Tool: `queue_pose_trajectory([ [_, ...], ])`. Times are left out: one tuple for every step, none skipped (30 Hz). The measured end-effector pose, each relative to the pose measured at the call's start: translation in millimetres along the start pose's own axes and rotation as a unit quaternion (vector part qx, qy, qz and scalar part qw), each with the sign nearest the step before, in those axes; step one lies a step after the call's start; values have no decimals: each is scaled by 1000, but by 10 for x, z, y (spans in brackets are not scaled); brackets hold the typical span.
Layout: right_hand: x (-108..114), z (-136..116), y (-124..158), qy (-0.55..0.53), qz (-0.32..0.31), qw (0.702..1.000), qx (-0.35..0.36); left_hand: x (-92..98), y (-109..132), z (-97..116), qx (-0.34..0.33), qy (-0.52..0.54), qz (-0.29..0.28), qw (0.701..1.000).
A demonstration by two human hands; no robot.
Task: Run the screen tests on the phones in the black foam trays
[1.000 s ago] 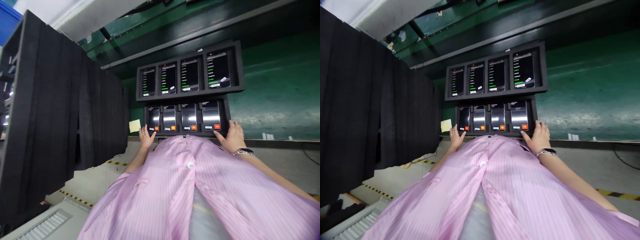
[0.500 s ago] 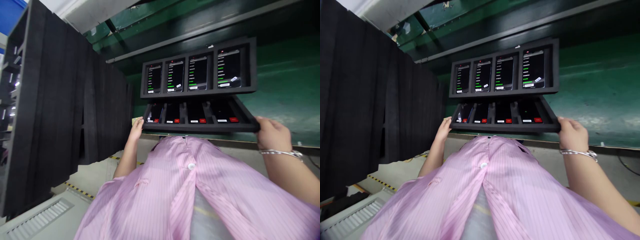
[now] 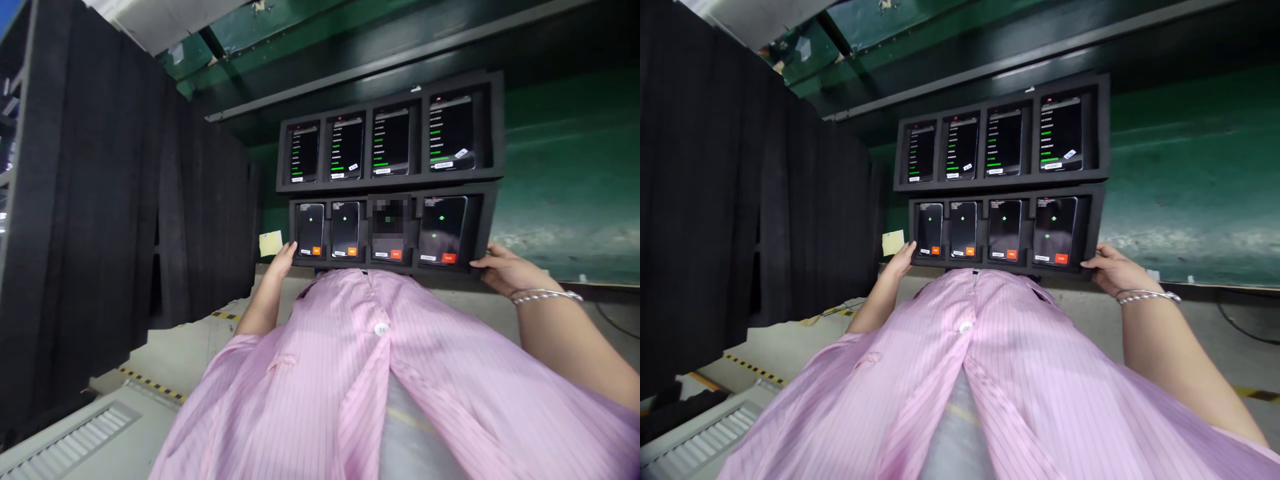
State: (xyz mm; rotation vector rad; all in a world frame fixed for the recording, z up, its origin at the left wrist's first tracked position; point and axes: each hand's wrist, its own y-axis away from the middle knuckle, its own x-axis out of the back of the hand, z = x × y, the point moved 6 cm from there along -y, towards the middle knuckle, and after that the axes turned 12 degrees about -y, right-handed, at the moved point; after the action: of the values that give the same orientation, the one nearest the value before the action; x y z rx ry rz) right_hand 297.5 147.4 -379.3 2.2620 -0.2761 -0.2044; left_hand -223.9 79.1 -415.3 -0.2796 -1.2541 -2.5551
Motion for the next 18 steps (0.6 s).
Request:
queue_pose_trajectory([
  [17, 11, 20, -10, 8, 1000, -3, -16, 43, -14, -6, 9, -13, 1000],
  [34, 27, 32, -26, 17, 999, -9, -24, 88, -19, -17, 21, -27, 999],
  [50, 44, 35, -43, 26, 999, -12, -21, 132, -12, -32, 33, -39, 998],
  [65, 59, 31, -56, 36, 998, -12, -6, 175, 3, -48, 47, -47, 997],
  [74, 80, 18, -67, 42, 997, -12, 24, 218, 32, -68, 58, -48, 995],
  [77, 106, 0, -75, 46, 996, -14, 70, 264, 78, -93, 66, -43, 993],
  [74, 137, -22, -79, 48, 996, -17, 128, 317, 142, -122, 65, -32, 990],
  [63, 170, -45, -80, 48, 995, -22, 194, 384, 225, -155, 58, -17, 986],
  [46, 205, -66, -81, 46, 995, -27, 260, 470, 326, -191, 47, -2, 981],
  [22, 238, -83, -81, 45, 995, -34, 319, 576, 443, -229, 34, 10, 973],
  [-5, 269, -96, -80, 43, 995, -40, 366, 701, 565, -264, 20, 17, 964],
  [-34, 294, -104, -77, 41, 995, -46, 397, 838, 682, -292, 7, 19, 956],
  [-62, 312, -108, -73, 41, 995, -51, 414, 980, 791, -312, -6, 18, 950],
  [-87, 324, -111, -67, 41, 996, -53, 418, 1120, 888, -326, -21, 17, 945],
  [-109, 330, -114, -60, 41, 996, -54, 413, 1252, 969, -336, -36, 17, 941],
  [-128, 332, -119, -52, 41, 996, -52, 403, 1369, 1034, -344, -51, 21, 937],
  [-146, 330, -126, -44, 38, 997, -49, 390, 1464, 1081, -351, -64, 26, 934],
  [-162, 327, -134, -34, 34, 998, -43, 378, 1533, 1110, -356, -76, 31, 931],
])
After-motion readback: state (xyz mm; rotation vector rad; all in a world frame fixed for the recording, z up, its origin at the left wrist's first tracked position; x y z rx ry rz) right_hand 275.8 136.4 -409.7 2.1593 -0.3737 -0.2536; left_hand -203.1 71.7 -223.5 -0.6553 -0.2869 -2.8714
